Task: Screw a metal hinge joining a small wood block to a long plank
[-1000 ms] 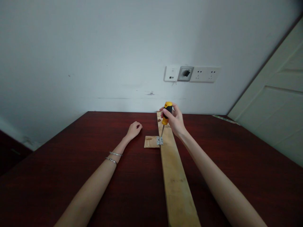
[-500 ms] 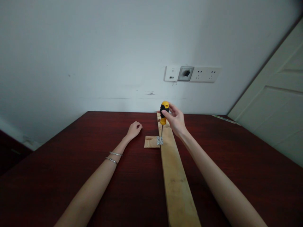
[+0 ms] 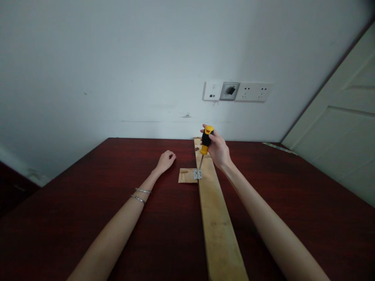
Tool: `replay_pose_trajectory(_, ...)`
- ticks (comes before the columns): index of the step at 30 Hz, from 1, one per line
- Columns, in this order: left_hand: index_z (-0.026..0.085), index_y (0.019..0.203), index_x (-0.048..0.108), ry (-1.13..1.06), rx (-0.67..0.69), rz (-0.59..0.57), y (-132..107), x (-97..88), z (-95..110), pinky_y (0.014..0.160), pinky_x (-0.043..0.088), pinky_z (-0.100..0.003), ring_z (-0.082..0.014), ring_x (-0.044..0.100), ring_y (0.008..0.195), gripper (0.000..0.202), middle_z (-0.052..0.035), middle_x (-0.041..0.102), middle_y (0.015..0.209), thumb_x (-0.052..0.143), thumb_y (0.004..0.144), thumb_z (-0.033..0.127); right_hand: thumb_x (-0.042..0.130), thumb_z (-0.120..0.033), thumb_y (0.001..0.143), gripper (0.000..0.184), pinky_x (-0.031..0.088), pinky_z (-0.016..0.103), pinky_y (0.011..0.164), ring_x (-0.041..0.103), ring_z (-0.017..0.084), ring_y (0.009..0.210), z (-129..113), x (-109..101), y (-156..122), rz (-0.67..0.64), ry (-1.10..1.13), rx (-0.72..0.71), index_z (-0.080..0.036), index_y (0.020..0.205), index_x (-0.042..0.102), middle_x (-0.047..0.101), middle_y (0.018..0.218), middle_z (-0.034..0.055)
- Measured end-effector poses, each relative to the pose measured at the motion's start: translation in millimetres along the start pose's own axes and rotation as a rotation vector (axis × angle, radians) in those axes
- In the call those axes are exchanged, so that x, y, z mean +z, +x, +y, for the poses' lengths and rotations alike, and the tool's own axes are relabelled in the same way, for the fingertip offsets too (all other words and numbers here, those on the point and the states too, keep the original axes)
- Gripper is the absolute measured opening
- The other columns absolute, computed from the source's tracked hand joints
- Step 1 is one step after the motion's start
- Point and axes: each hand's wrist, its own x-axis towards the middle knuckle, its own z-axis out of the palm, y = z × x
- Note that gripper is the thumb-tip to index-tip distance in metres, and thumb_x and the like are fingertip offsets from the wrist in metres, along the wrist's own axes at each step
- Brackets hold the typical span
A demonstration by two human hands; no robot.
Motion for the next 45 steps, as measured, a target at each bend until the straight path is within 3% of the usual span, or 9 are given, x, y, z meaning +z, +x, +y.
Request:
replay_pose_trajectory(5,0.017,0.07,0.063,-0.001,-0.003,0.004,0.0,0.4,-0.9,0.075,0.045,-0.029,-0.0176,0.059,0.078,0.022,-0.0048,0.062,0.081,0.045,0.082,0.02,0.065,-0.04,0.075,0.029,0.046,0.035,0.086,0.059,0.018,0.094,4.8,1.1,1.3,0.028,-0.047,-0.043,-0.025,0.099,0.058,0.064,0.096,0.0018)
replay_pose_trajectory(9,0.017,0.069,0.063,0.0,-0.003,0.002,0.0,-0.2,0.0,0.075,0.045,-0.029,-0.0174,0.059,0.078,0.022,-0.0044,0.062,0.08,0.046,0.082,0.021,0.073,-0.036,0.069,0.036,0.049,0.033,0.079,0.062,0.016,0.089,2.6,5.1,-1.0,0.07,-0.061,-0.095,-0.026,0.094,0.049,0.063,0.099,0.0005)
replay_pose_trajectory(15,0.017,0.069,0.063,-0.001,-0.007,-0.005,-0.3,-0.9,0.5,0.076,0.046,-0.029,-0.0174,0.059,0.079,0.021,-0.0045,0.063,0.083,0.047,0.082,0.02,0.069,-0.039,0.072,0.037,0.048,0.028,0.065,0.055,0.011,0.065,0.8,5.2,-1.6,0.052,-0.074,-0.103,-0.028,0.099,0.046,0.062,0.089,-0.0023)
replay_pose_trajectory(20,0.017,0.07,0.063,-0.001,-0.008,-0.002,-0.2,-0.6,0.5,0.076,0.046,-0.029,-0.017,0.059,0.079,0.022,-0.0046,0.063,0.082,0.046,0.083,0.02,0.055,-0.048,0.079,0.038,0.048,0.031,0.069,0.056,0.014,0.071,0.3,2.2,0.9,0.0,0.063,-0.023,-0.025,0.109,0.055,0.059,0.088,0.0012)
replay_pose_trajectory(25,0.017,0.069,0.063,-0.002,-0.006,-0.002,0.4,0.2,0.4,0.076,0.045,-0.029,-0.0171,0.059,0.078,0.021,-0.0046,0.063,0.081,0.047,0.082,0.018,0.063,-0.042,0.076,0.03,0.048,0.032,0.075,0.057,0.014,0.079,3.3,0.0,1.5,0.007,0.066,-0.016,-0.027,0.101,0.059,0.06,0.093,0.0006)
replay_pose_trajectory(29,0.017,0.069,0.063,-0.007,-0.008,-0.002,0.5,1.0,-0.1,0.075,0.045,-0.029,-0.017,0.059,0.078,0.021,-0.0045,0.062,0.081,0.047,0.082,0.019,0.072,-0.036,0.07,0.031,0.048,0.033,0.08,0.059,0.014,0.084,3.4,2.9,-0.4,0.046,-0.049,-0.114,-0.028,0.093,0.052,0.057,0.099,-0.0013)
replay_pose_trajectory(34,0.017,0.069,0.063,-0.006,-0.009,-0.001,0.7,0.7,0.0,0.076,0.045,-0.029,-0.0169,0.058,0.078,0.021,-0.0043,0.063,0.081,0.047,0.082,0.019,0.071,-0.037,0.07,0.04,0.05,0.031,0.069,0.06,0.012,0.074,-1.6,7.2,-2.8,0.016,-0.044,-0.081,-0.029,0.096,0.042,0.06,0.099,-0.0011)
replay_pose_trajectory(42,0.017,0.069,0.064,0.002,-0.014,-0.005,0.3,-0.7,1.5,0.076,0.046,-0.03,-0.0175,0.059,0.078,0.021,-0.0049,0.062,0.081,0.047,0.082,0.018,0.051,-0.052,0.08,0.04,0.05,0.032,0.069,0.058,0.015,0.073,-2.1,3.6,1.2,-0.033,0.059,-0.001,-0.024,0.107,0.057,0.06,0.09,0.0022)
replay_pose_trajectory(45,0.017,0.069,0.064,0.002,-0.009,-0.006,0.3,-0.9,1.5,0.076,0.046,-0.03,-0.0172,0.059,0.078,0.021,-0.0047,0.063,0.082,0.047,0.082,0.019,0.055,-0.051,0.079,0.036,0.05,0.033,0.07,0.059,0.015,0.075,-2.1,2.3,0.6,-0.032,0.058,0.017,-0.024,0.102,0.058,0.061,0.091,0.0026)
